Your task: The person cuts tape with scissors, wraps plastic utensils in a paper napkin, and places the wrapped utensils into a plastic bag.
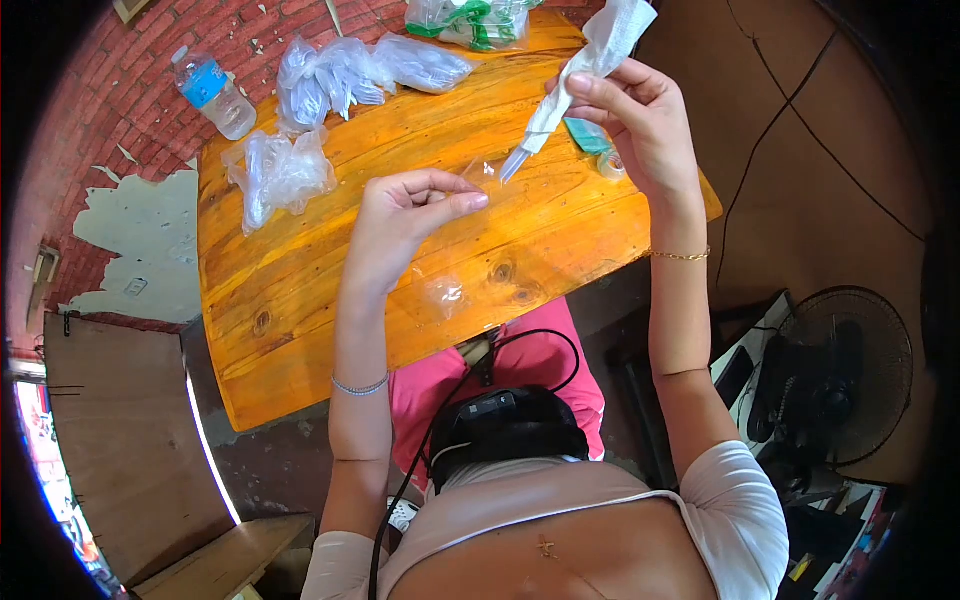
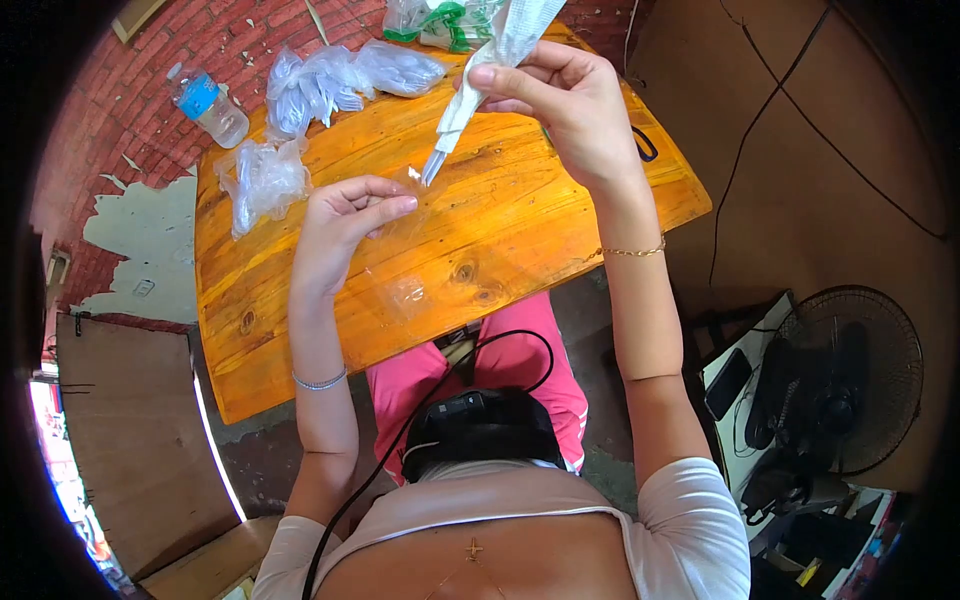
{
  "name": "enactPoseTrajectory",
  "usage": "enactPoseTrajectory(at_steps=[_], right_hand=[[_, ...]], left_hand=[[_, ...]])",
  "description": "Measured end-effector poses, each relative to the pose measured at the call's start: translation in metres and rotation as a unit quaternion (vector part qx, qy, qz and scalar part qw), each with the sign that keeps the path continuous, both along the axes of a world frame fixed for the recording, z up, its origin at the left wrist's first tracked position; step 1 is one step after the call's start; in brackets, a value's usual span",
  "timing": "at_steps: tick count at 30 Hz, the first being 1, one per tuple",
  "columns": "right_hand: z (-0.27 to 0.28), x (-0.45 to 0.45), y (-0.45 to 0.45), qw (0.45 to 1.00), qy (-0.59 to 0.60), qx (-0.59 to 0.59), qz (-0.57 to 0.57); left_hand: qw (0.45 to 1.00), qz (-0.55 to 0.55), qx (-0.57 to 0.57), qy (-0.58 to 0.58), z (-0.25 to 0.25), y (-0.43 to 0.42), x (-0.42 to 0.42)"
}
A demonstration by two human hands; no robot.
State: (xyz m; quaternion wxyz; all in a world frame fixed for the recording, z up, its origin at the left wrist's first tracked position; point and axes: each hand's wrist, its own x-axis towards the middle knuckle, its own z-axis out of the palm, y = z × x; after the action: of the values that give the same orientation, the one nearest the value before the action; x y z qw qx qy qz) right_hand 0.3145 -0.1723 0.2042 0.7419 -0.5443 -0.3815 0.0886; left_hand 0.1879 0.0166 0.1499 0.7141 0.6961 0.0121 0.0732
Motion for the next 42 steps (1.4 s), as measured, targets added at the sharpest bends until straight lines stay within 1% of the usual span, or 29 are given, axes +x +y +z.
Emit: enactPoseTrajectory(at_steps=[6, 11, 15, 21, 25, 28, 31, 37, 40, 42], right_hand=[[-0.003, 0.004, -0.005, 1.000, 0.008, 0.014, 0.012], [0.002, 0.004, -0.008, 0.999, -0.013, 0.034, 0.023], [0.001, 0.008, -0.007, 0.994, -0.031, 0.053, 0.089], [-0.004, 0.016, -0.003, 0.984, -0.070, 0.049, 0.159], [-0.004, 0.012, 0.000, 0.983, -0.065, 0.012, 0.171], [-0.005, 0.012, 0.001, 0.982, -0.056, 0.009, 0.180], [-0.005, 0.013, 0.002, 0.982, -0.073, 0.004, 0.177], [-0.004, 0.009, 0.007, 0.986, -0.067, -0.030, 0.152], [-0.004, 0.006, 0.010, 0.987, -0.063, -0.033, 0.146], [-0.004, 0.006, 0.013, 0.987, -0.069, -0.044, 0.136]], left_hand=[[1.000, 0.002, 0.005, -0.007, 0.000, 0.001, -0.002], [1.000, -0.009, 0.008, 0.003, -0.001, 0.000, -0.001], [1.000, -0.022, 0.007, -0.002, -0.001, 0.001, -0.001], [0.999, -0.037, -0.008, -0.011, 0.005, -0.002, -0.003], [0.998, -0.049, -0.021, -0.012, 0.006, -0.004, -0.004], [0.998, -0.058, -0.016, -0.010, 0.009, -0.004, -0.004], [0.998, -0.051, -0.020, 0.000, 0.010, -0.005, -0.004], [0.998, -0.024, -0.036, -0.047, 0.008, -0.012, 0.001], [0.989, 0.028, 0.084, -0.117, 0.002, -0.012, 0.005], [0.994, 0.006, -0.003, -0.105, 0.003, -0.016, 0.006]])
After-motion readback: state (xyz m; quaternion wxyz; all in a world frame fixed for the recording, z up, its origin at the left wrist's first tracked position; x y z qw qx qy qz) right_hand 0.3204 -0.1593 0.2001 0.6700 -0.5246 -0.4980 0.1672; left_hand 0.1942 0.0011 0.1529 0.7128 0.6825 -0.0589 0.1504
